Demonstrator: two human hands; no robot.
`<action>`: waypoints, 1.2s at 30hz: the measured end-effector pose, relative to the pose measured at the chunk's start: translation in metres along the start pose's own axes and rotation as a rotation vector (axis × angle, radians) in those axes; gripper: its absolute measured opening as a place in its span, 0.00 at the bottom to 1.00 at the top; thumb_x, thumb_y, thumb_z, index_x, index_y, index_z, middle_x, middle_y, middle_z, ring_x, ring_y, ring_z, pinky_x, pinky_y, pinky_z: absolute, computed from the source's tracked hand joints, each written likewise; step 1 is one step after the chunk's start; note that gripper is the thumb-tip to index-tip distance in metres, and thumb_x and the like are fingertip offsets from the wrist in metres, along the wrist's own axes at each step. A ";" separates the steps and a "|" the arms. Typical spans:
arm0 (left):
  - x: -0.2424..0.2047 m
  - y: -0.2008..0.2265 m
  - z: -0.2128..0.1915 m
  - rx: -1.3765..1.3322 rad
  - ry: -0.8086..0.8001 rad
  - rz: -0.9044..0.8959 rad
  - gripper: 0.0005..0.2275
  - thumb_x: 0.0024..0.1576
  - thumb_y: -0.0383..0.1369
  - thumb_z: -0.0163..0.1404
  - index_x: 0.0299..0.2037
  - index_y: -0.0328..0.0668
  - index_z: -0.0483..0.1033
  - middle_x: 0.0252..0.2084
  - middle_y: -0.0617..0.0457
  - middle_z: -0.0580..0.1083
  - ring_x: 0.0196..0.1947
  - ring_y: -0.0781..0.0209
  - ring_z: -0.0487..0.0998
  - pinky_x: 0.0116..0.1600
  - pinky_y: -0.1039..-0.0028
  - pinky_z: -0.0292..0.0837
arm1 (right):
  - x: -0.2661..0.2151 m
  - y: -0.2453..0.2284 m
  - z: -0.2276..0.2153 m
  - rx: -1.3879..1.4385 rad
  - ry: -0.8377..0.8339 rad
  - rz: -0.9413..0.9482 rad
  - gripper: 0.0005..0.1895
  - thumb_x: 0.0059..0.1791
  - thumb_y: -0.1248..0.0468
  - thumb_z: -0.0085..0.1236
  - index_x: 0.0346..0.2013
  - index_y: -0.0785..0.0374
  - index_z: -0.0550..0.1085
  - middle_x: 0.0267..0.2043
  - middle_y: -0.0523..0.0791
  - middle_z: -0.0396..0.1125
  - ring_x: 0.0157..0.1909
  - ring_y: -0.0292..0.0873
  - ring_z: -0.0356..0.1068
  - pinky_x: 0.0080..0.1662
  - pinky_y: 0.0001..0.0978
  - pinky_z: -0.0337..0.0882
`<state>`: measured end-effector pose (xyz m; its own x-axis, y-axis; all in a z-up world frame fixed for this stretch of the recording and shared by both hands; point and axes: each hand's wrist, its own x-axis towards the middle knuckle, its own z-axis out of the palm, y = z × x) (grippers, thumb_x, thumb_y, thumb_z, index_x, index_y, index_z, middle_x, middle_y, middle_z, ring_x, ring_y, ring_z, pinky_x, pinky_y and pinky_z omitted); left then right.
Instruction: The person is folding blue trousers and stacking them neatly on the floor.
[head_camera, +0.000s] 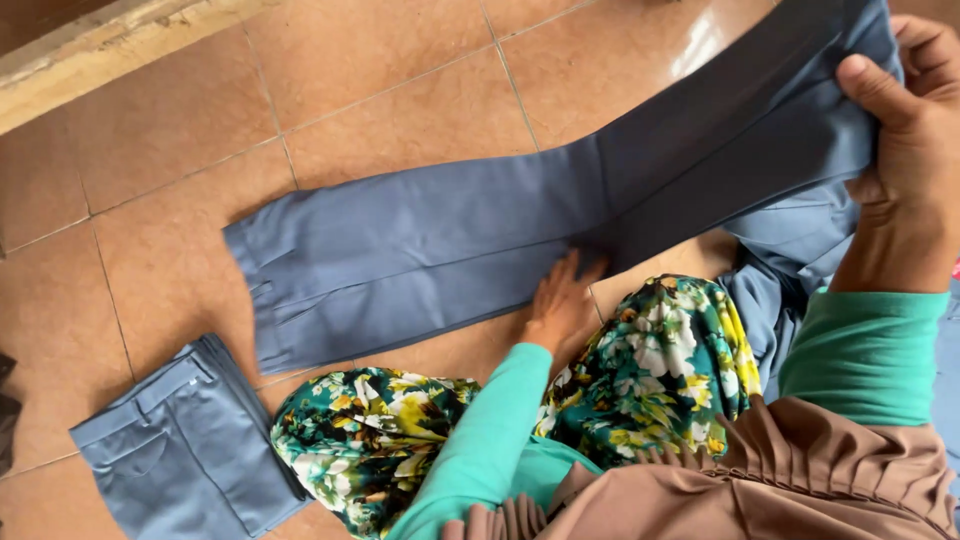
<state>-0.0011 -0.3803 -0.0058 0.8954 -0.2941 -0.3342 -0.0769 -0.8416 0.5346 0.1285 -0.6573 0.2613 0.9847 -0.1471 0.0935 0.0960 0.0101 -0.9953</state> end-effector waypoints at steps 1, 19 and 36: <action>0.002 0.006 0.001 -0.003 0.004 0.000 0.29 0.57 0.35 0.49 0.71 0.67 0.59 0.79 0.45 0.46 0.75 0.41 0.51 0.67 0.46 0.56 | -0.002 -0.009 0.013 -0.002 -0.003 -0.003 0.14 0.61 0.68 0.60 0.59 0.53 0.69 0.55 0.36 0.72 0.45 0.23 0.73 0.50 0.06 0.77; -0.050 -0.179 0.001 -0.714 0.328 -0.573 0.05 0.59 0.35 0.52 0.36 0.51 0.83 0.26 0.58 0.81 0.27 0.65 0.84 0.30 0.77 0.79 | -0.118 0.251 0.246 -0.621 -0.705 0.185 0.29 0.48 0.50 0.67 0.61 0.54 0.73 0.57 0.56 0.67 0.49 0.60 0.76 0.48 0.49 0.79; -0.097 -0.113 -0.049 0.433 0.859 0.202 0.06 0.51 0.35 0.49 0.27 0.53 0.64 0.31 0.58 0.63 0.30 0.60 0.70 0.33 0.72 0.67 | -0.039 0.360 0.052 -1.408 -0.006 0.281 0.18 0.54 0.43 0.52 0.41 0.49 0.80 0.31 0.49 0.74 0.34 0.60 0.78 0.34 0.53 0.77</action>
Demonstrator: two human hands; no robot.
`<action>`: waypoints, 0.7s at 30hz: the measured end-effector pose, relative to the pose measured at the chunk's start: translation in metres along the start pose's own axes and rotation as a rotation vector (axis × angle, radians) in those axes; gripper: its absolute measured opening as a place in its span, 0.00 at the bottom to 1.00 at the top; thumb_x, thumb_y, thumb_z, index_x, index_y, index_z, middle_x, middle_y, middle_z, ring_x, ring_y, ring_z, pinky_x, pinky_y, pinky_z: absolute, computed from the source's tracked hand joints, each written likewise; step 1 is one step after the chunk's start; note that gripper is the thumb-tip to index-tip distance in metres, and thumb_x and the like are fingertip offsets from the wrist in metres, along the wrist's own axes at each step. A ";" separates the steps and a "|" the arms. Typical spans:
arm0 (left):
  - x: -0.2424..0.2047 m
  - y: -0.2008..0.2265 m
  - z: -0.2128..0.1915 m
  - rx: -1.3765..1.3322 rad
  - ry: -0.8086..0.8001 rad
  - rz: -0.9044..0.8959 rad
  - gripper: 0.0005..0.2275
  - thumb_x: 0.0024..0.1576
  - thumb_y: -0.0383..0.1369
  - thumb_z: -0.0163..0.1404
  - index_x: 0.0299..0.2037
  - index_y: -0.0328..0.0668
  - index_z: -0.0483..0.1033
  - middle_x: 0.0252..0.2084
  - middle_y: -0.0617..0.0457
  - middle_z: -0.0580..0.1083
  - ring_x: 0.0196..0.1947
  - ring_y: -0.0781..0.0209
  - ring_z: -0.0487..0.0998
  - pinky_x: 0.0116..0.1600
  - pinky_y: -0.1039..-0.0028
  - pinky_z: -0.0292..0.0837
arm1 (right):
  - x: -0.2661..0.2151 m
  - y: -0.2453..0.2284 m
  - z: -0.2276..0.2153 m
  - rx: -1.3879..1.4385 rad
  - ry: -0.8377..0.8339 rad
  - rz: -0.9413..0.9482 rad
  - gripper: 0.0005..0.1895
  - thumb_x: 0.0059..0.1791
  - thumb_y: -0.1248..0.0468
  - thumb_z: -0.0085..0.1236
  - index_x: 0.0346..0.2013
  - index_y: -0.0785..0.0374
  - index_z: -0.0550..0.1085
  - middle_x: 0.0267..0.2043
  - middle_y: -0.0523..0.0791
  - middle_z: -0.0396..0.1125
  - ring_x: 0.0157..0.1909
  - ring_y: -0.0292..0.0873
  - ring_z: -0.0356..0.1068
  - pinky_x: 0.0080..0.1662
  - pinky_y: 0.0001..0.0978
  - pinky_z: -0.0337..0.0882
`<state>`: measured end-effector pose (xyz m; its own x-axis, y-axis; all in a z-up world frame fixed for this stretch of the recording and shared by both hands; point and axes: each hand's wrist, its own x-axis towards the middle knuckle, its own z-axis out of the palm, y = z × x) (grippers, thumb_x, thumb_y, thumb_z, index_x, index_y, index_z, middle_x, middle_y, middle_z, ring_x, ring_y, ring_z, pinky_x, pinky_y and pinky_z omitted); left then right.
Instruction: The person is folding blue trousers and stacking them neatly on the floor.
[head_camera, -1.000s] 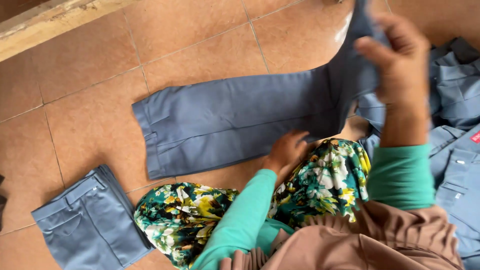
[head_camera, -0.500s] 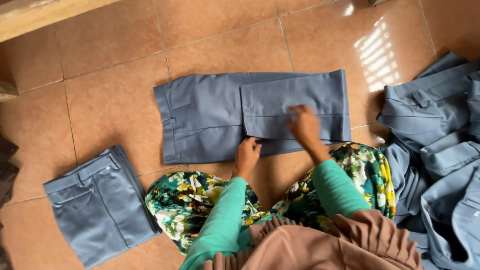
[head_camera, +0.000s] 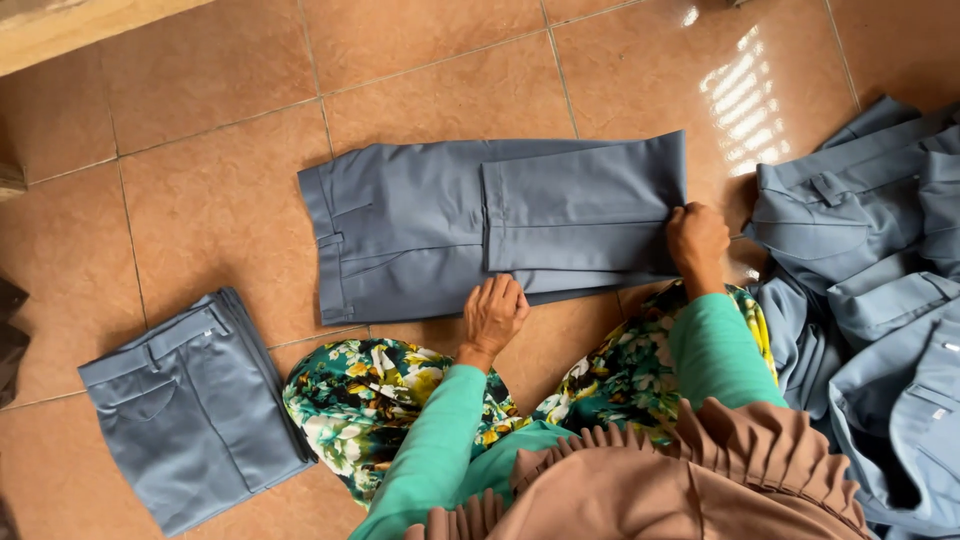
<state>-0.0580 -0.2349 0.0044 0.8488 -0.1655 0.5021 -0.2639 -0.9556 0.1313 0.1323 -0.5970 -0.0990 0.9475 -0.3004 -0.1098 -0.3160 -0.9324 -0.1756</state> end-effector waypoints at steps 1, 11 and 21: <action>0.001 0.004 -0.007 -0.001 -0.002 0.003 0.06 0.51 0.35 0.49 0.27 0.53 0.64 0.31 0.58 0.63 0.30 0.60 0.70 0.33 0.72 0.67 | 0.007 0.013 -0.002 0.001 -0.001 0.003 0.18 0.54 0.43 0.52 0.41 0.49 0.80 0.31 0.49 0.74 0.34 0.60 0.78 0.34 0.53 0.77; -0.013 0.010 0.000 -0.324 -0.403 -0.474 0.08 0.61 0.45 0.48 0.41 0.55 0.69 0.37 0.52 0.73 0.39 0.46 0.80 0.43 0.57 0.76 | 0.009 0.041 -0.022 0.484 -0.185 0.140 0.29 0.49 0.42 0.65 0.59 0.53 0.76 0.46 0.54 0.74 0.56 0.61 0.71 0.53 0.56 0.71; 0.060 0.028 0.004 -0.721 -0.401 -1.051 0.20 0.61 0.27 0.47 0.61 0.62 0.60 0.52 0.30 0.76 0.56 0.32 0.76 0.60 0.53 0.72 | -0.019 0.009 -0.068 0.459 -0.274 0.236 0.39 0.46 0.49 0.71 0.68 0.54 0.68 0.58 0.57 0.69 0.62 0.63 0.66 0.58 0.63 0.66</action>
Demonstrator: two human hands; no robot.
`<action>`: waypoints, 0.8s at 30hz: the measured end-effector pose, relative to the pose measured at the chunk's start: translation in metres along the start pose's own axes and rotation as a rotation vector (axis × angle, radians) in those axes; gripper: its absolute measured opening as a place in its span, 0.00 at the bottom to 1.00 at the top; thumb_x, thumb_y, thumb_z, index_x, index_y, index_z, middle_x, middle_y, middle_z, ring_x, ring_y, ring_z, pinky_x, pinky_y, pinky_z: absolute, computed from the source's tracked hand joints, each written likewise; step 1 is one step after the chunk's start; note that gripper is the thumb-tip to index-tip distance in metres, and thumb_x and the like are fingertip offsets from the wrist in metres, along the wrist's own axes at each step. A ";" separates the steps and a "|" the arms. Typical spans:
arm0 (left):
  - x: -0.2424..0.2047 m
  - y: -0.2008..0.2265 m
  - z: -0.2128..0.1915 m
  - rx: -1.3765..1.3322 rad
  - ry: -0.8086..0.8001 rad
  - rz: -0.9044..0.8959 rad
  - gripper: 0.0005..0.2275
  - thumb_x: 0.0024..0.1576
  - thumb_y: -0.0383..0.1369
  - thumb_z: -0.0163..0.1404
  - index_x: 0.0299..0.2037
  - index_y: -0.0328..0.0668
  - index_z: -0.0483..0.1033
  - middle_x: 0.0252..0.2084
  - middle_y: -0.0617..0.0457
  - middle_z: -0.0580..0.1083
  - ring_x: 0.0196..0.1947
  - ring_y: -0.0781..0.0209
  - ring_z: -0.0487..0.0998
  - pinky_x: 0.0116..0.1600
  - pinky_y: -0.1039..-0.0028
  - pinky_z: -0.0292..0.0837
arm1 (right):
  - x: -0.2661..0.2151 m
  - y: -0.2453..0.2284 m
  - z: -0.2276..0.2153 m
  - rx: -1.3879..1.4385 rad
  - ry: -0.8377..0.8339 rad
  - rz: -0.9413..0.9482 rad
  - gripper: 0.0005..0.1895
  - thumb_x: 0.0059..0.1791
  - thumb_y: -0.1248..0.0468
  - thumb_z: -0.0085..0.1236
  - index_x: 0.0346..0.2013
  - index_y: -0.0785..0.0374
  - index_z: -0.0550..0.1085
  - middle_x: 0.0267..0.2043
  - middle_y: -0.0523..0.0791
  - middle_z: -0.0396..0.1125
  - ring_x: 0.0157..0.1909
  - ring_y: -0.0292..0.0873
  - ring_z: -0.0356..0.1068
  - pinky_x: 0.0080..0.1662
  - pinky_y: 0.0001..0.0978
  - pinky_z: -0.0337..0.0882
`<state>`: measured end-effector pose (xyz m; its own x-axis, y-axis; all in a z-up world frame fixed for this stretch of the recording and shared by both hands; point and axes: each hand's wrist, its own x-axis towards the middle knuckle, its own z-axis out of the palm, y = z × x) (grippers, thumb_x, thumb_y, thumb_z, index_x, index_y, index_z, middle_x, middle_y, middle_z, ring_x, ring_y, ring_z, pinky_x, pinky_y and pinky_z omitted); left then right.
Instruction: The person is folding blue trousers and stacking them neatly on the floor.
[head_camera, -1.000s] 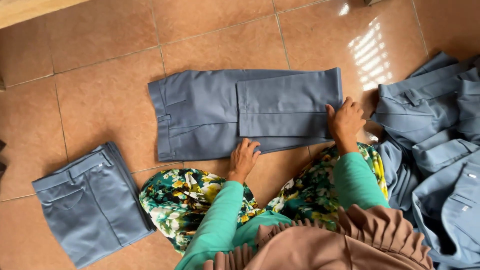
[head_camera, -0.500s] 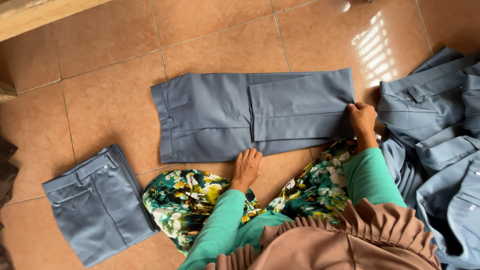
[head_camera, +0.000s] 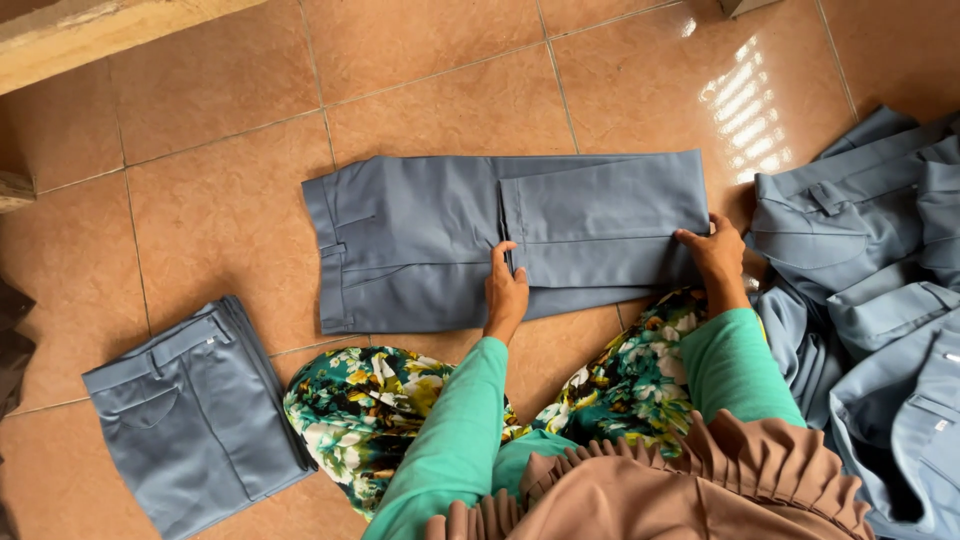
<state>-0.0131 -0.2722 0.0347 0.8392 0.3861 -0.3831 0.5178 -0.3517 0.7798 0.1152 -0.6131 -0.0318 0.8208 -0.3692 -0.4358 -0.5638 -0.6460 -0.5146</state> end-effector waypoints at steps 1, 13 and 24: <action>0.004 -0.013 0.003 0.001 0.000 -0.003 0.20 0.61 0.27 0.47 0.61 0.62 0.60 0.52 0.30 0.76 0.56 0.32 0.76 0.60 0.53 0.72 | 0.008 0.009 0.004 -0.001 -0.003 0.001 0.39 0.46 0.49 0.71 0.68 0.54 0.68 0.58 0.57 0.69 0.62 0.63 0.66 0.58 0.63 0.66; -0.003 -0.031 0.047 0.380 -0.203 0.224 0.25 0.59 0.32 0.49 0.67 0.65 0.65 0.45 0.37 0.76 0.42 0.35 0.78 0.47 0.47 0.74 | -0.167 -0.159 -0.136 0.921 -0.214 -0.237 0.30 0.46 0.67 0.58 0.65 0.61 0.71 0.49 0.39 0.74 0.40 0.27 0.72 0.42 0.08 0.70; 0.058 -0.143 -0.049 -0.989 -0.340 -0.425 0.36 0.63 0.67 0.26 0.73 0.54 0.55 0.73 0.42 0.57 0.73 0.45 0.58 0.70 0.63 0.60 | -0.271 -0.249 0.041 0.367 -0.638 -0.638 0.42 0.47 0.63 0.67 0.73 0.55 0.58 0.36 0.52 0.73 0.21 0.50 0.75 0.30 0.37 0.78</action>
<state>-0.0461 -0.1577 -0.0745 0.7064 0.0081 -0.7077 0.5394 0.6413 0.5457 0.0294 -0.3253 0.1840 0.8392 0.4787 -0.2580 -0.1126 -0.3111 -0.9437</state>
